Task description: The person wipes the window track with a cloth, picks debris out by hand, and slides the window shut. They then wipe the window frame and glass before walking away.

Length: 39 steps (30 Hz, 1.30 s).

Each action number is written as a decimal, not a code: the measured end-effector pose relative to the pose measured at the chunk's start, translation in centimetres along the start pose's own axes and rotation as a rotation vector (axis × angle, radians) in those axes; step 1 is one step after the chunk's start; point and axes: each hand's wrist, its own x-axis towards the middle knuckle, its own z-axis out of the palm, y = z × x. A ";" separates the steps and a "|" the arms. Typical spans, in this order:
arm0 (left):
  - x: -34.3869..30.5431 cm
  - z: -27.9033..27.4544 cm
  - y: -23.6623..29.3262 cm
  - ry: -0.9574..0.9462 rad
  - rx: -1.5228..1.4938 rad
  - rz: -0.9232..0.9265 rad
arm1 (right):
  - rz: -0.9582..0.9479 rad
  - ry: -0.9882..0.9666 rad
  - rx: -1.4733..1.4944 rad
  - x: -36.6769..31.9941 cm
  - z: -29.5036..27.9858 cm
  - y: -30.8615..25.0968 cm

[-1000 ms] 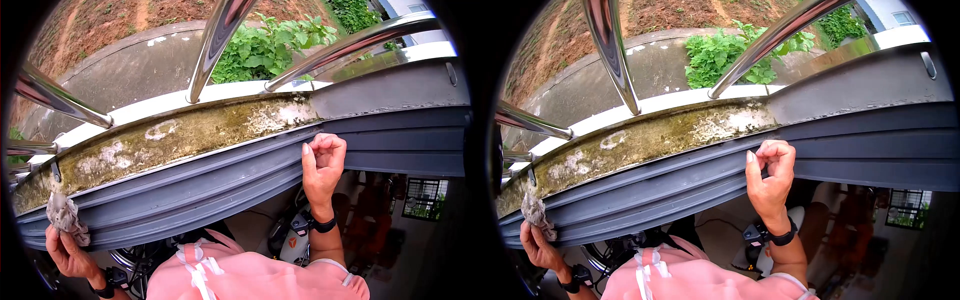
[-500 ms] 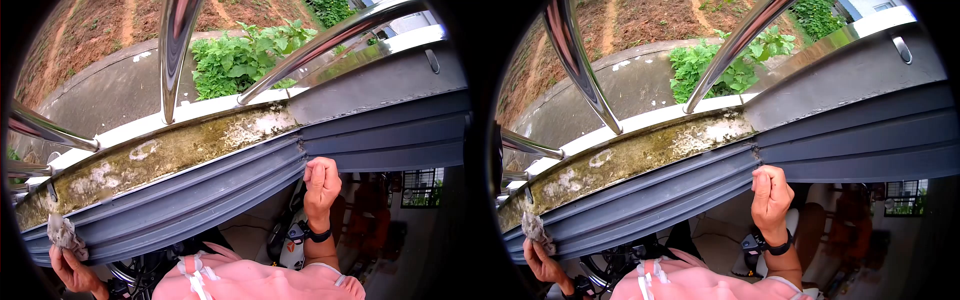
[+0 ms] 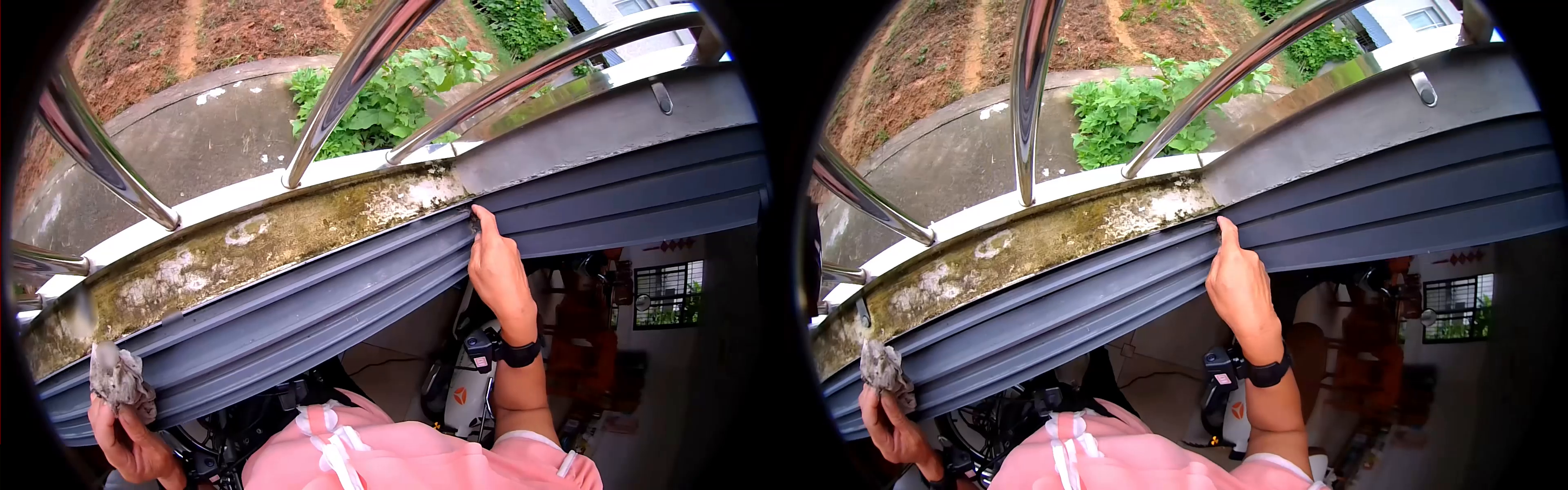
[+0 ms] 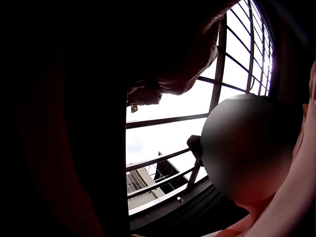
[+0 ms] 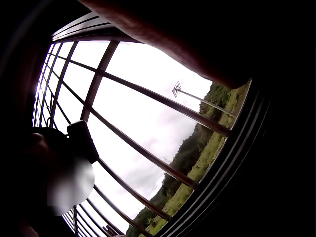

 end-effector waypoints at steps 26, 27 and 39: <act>2.8 -0.3 1.3 -0.132 -0.313 0.120 | 0.227 0.124 0.292 2.4 1.9 0.0; 2.8 -0.3 1.3 -0.133 -0.310 0.118 | 0.238 0.112 0.307 2.5 1.7 -0.1; 2.7 -0.2 1.1 -0.091 -0.313 0.117 | 0.273 0.168 0.523 2.6 1.2 -0.7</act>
